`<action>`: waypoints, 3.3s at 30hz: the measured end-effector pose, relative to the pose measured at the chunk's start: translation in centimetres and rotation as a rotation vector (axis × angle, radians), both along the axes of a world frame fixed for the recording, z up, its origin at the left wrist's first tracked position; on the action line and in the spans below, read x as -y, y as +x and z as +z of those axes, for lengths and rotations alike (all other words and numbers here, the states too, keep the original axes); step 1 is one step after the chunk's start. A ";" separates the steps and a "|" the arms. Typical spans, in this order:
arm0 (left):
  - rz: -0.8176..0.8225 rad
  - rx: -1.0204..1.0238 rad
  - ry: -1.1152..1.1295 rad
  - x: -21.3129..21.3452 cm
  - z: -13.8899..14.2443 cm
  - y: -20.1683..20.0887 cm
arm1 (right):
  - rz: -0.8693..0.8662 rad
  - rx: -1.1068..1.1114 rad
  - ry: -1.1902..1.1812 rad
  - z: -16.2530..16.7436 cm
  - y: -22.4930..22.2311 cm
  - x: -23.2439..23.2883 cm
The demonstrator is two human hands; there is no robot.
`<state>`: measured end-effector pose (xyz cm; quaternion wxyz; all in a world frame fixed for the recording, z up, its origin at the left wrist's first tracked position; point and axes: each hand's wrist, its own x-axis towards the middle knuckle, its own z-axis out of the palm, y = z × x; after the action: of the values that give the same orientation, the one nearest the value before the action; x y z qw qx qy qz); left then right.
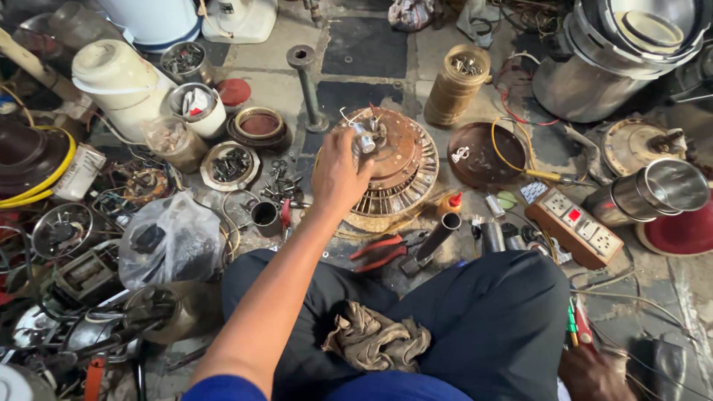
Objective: The person sits on the floor and repairs an electric motor stator. They use a screwdriver to tighten screws on a small white component attached to the stator's center shaft and manipulate the wires connected to it.
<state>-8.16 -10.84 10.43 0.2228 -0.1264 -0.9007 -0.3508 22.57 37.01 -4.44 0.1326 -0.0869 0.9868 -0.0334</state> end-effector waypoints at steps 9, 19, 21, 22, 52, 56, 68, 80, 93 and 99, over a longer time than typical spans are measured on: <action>0.021 -0.121 -0.019 -2.1 -2.8 -5.2 | -0.612 -0.615 -0.217 5.5 -6.5 1.0; 0.136 -0.175 -0.037 -2.7 -4.0 -6.0 | -0.580 -0.195 -1.783 13.5 -20.2 30.3; 0.079 -0.260 -0.030 -2.1 -4.0 -6.7 | -0.491 -0.375 -1.542 13.6 -23.2 33.5; 0.035 -0.256 -0.022 -1.7 -4.1 -7.1 | -0.389 -0.563 -1.383 13.2 -24.8 34.7; -0.050 -0.209 -0.075 -1.4 -5.2 -7.5 | -0.752 -0.062 -1.758 10.0 -30.3 33.7; -0.050 -0.214 -0.058 -1.3 -5.4 -7.4 | -0.730 -0.238 -1.484 9.6 -30.9 33.7; -0.055 -0.278 -0.021 -1.3 -6.9 -7.8 | -0.666 -0.144 -1.312 9.5 -31.0 31.9; -0.046 -0.254 -0.035 -1.4 -8.2 -7.9 | -0.738 -0.025 -1.506 10.9 -31.1 32.4; -0.052 -0.256 -0.011 -1.2 -8.8 -8.1 | -0.594 -0.213 -1.354 11.0 -31.0 32.7; -0.061 -0.207 0.015 -1.2 -9.0 -7.9 | -0.400 -0.441 -1.177 10.0 -30.9 33.0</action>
<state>-16.10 -9.66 1.43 0.3049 -0.1876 -0.8659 -0.3494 -8.30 4.00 5.59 -0.1510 0.0354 0.8050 -0.5726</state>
